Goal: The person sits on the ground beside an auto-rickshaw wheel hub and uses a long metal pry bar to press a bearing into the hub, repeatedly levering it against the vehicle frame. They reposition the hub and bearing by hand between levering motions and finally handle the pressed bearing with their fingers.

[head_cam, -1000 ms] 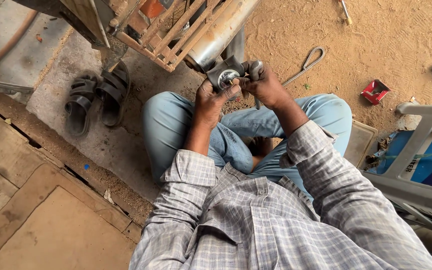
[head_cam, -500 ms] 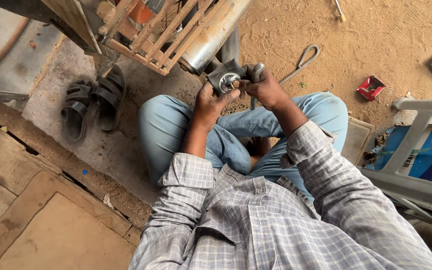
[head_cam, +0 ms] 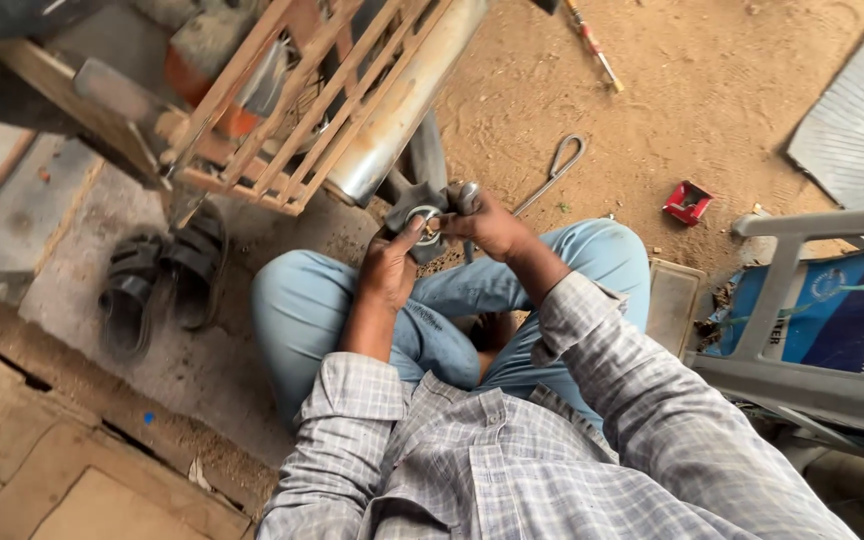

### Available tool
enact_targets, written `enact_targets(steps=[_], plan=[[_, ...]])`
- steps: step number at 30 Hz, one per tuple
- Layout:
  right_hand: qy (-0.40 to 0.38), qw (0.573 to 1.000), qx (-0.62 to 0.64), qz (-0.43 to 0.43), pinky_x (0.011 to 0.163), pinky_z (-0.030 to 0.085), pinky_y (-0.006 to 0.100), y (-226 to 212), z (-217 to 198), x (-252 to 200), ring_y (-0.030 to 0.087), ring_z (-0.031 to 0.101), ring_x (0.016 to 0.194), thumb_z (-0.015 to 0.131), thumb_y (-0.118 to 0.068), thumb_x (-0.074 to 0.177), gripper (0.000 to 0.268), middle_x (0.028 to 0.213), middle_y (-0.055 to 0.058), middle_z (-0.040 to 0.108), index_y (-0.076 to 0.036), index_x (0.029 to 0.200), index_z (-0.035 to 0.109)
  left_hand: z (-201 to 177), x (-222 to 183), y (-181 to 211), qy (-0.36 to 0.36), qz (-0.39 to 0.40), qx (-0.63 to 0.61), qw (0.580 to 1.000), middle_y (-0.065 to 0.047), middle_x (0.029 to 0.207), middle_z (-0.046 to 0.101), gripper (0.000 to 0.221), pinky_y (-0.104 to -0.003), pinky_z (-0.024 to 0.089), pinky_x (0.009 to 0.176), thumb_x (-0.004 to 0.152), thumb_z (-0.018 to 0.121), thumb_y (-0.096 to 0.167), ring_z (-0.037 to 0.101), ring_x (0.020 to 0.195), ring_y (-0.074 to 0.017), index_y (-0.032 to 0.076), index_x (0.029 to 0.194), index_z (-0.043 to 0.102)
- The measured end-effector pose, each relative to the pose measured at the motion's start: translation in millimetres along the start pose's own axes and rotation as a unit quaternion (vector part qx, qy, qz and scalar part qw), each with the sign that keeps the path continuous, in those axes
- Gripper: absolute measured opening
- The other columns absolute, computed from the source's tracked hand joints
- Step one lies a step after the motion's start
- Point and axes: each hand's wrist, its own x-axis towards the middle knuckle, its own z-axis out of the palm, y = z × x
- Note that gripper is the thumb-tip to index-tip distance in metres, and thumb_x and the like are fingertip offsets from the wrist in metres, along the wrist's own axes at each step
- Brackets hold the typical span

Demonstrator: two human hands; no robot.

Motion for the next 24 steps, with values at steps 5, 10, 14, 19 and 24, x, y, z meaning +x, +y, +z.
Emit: enact_targets(steps=[5, 10, 14, 19, 24], plan=[[0.008, 0.999, 0.048, 0.007, 0.067, 0.053, 0.026, -4, 7, -6, 0.011, 0.064, 0.077, 0.073, -0.002, 0.087, 0.025, 0.092, 0.001, 0.069, -0.003, 0.111, 0.066, 9, -5, 0, -0.005, -0.006, -0.005, 1.000, -0.007, 0.111, 0.071, 0.030, -0.041, 0.059, 0.082, 0.097, 0.071, 0.014, 0.069, 0.099, -0.0190, 0.005, 0.124, 0.065], [-0.002, 1.000, 0.006, -0.014, 0.060, 0.047, 0.027, 1, 4, 1, 0.012, 0.058, 0.067, 0.075, -0.008, 0.094, 0.014, 0.077, 0.001, 0.063, 0.000, 0.100, 0.066, 17, -5, -1, 0.022, 0.041, -0.002, 0.999, -0.008, 0.112, 0.071, 0.032, -0.037, 0.059, 0.088, 0.097, 0.072, 0.014, 0.069, 0.100, -0.0195, 0.002, 0.125, 0.066], [0.003, 1.000, 0.004, -0.026, 0.059, 0.044, 0.025, -2, 10, -1, 0.009, 0.057, 0.066, 0.072, -0.012, 0.090, 0.015, 0.077, -0.001, 0.062, -0.005, 0.101, 0.066, 16, -4, 3, 0.048, 0.012, 0.015, 0.999, -0.010, 0.110, 0.072, 0.030, -0.039, 0.060, 0.083, 0.097, 0.071, 0.016, 0.070, 0.099, -0.0217, 0.001, 0.122, 0.066], [0.033, 0.999, 0.016, -0.014, 0.058, 0.042, 0.026, 3, 12, -2, 0.011, 0.056, 0.064, 0.075, -0.014, 0.093, 0.014, 0.074, 0.000, 0.061, -0.004, 0.096, 0.066, 28, -8, 12, 0.039, 0.018, 0.007, 0.999, -0.006, 0.111, 0.071, 0.032, -0.040, 0.061, 0.082, 0.093, 0.072, 0.017, 0.070, 0.100, -0.0183, 0.006, 0.123, 0.065], [0.041, 0.998, 0.018, -0.038, 0.060, 0.043, 0.026, -1, 15, -6, 0.010, 0.055, 0.067, 0.076, -0.013, 0.093, 0.013, 0.076, -0.002, 0.060, -0.004, 0.096, 0.067, 6, 0, -1, 0.015, 0.007, -0.006, 1.000, -0.009, 0.113, 0.070, 0.030, -0.040, 0.060, 0.089, 0.097, 0.071, 0.014, 0.069, 0.101, -0.0204, 0.002, 0.124, 0.066]])
